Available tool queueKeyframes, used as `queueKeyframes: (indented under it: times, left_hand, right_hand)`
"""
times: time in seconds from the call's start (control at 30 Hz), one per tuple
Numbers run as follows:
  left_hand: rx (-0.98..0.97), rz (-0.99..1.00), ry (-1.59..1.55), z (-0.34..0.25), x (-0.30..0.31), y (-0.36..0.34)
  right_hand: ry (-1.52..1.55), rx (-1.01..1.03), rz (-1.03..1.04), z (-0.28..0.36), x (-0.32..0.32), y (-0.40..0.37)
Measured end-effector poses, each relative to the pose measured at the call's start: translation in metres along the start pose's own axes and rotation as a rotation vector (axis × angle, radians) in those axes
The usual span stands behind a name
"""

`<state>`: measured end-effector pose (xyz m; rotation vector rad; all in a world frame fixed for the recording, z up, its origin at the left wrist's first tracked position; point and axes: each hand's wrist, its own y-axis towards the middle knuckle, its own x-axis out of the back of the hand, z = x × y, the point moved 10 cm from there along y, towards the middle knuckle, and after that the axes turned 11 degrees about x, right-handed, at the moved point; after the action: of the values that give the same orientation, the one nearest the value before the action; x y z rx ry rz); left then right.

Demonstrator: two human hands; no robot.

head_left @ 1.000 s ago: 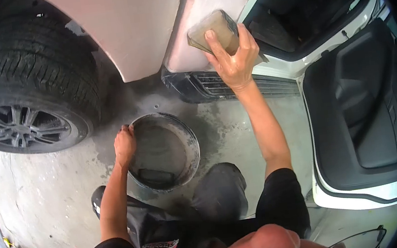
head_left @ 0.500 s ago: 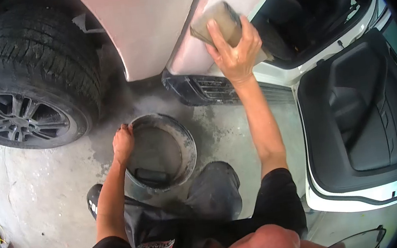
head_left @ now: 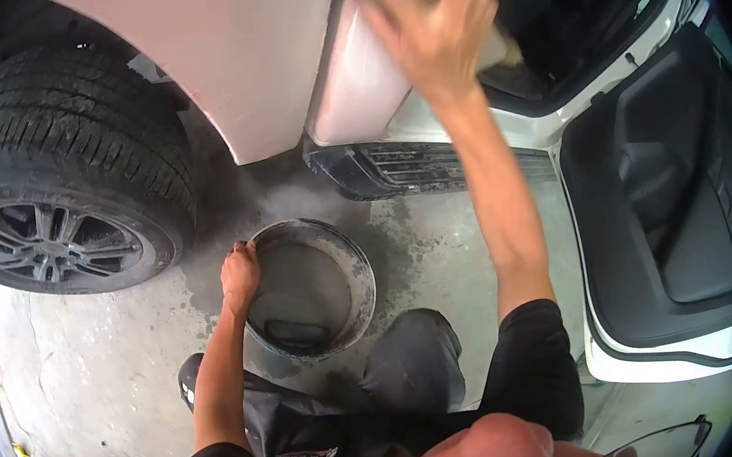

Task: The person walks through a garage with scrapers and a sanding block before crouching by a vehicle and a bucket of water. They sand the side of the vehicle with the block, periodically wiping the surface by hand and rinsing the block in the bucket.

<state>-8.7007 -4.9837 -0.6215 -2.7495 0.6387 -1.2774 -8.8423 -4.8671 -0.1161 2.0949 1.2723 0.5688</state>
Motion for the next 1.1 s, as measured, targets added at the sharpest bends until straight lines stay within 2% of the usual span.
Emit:
queueKeyframes:
  times: [0.07,0.17,0.27,0.33,0.37,0.5,0.53,0.6,0.67,0.77,0.8,0.83,0.9,0.97,1.03,1.07,1.1]
  left_hand:
    - [0.019,-0.002,0.010,-0.002,0.002,0.000]
    - [0.027,0.001,0.025,-0.001,-0.001,0.001]
    - [0.009,-0.043,0.058,0.006,-0.006,0.006]
    - [-0.031,-0.044,0.024,-0.003,0.002,-0.002]
    - [-0.019,-0.036,0.047,-0.001,-0.002,-0.003]
    - [-0.015,-0.035,0.101,-0.004,-0.001,0.001]
    - [-0.016,-0.024,0.107,-0.002,-0.002,-0.001]
    - [-0.024,-0.011,0.100,-0.003,-0.002,0.001]
    - [-0.029,-0.015,0.093,-0.001,-0.005,-0.002]
    - [0.001,-0.016,0.110,-0.003,-0.002,0.003]
    - [0.004,-0.017,0.112,-0.005,-0.002,0.001]
    - [0.010,-0.018,0.118,-0.005,-0.001,0.000]
    - [0.025,-0.006,0.144,-0.004,-0.003,0.001]
    - [0.033,0.002,0.153,-0.003,-0.003,-0.001]
    - [0.028,0.005,0.135,-0.002,-0.001,-0.001]
    - [0.010,-0.008,0.124,-0.007,0.002,0.000]
    - [0.003,-0.018,0.113,-0.009,0.004,-0.002]
  right_hand:
    - [-0.075,-0.029,-0.085,-0.012,-0.002,0.021]
    - [0.004,-0.094,-0.022,0.018,0.004,-0.040]
    - [0.129,-0.008,-0.017,0.046,0.008,-0.104]
    - [0.097,0.048,0.036,0.031,0.007,-0.075]
    - [-0.037,0.094,-0.048,0.012,0.003,-0.048]
    - [-0.048,0.001,-0.067,-0.041,-0.002,0.009]
    - [-0.042,-0.013,-0.070,-0.044,0.002,0.013]
    - [-0.012,-0.015,-0.069,0.004,0.007,-0.052]
    - [0.191,-0.002,-0.077,0.026,0.011,-0.087]
    - [0.141,0.141,-0.050,0.015,0.004,-0.059]
    - [-0.036,0.192,-0.075,-0.002,0.004,-0.030]
    - [0.039,0.101,-0.088,-0.034,0.001,0.002]
    - [0.101,-0.019,-0.089,-0.058,-0.007,0.021]
    - [0.062,-0.101,-0.040,-0.056,0.004,0.016]
    - [0.015,-0.034,-0.058,-0.010,0.006,-0.046]
    - [0.186,-0.035,-0.004,0.008,0.010,-0.074]
    - [0.185,0.010,0.023,0.023,0.006,-0.104]
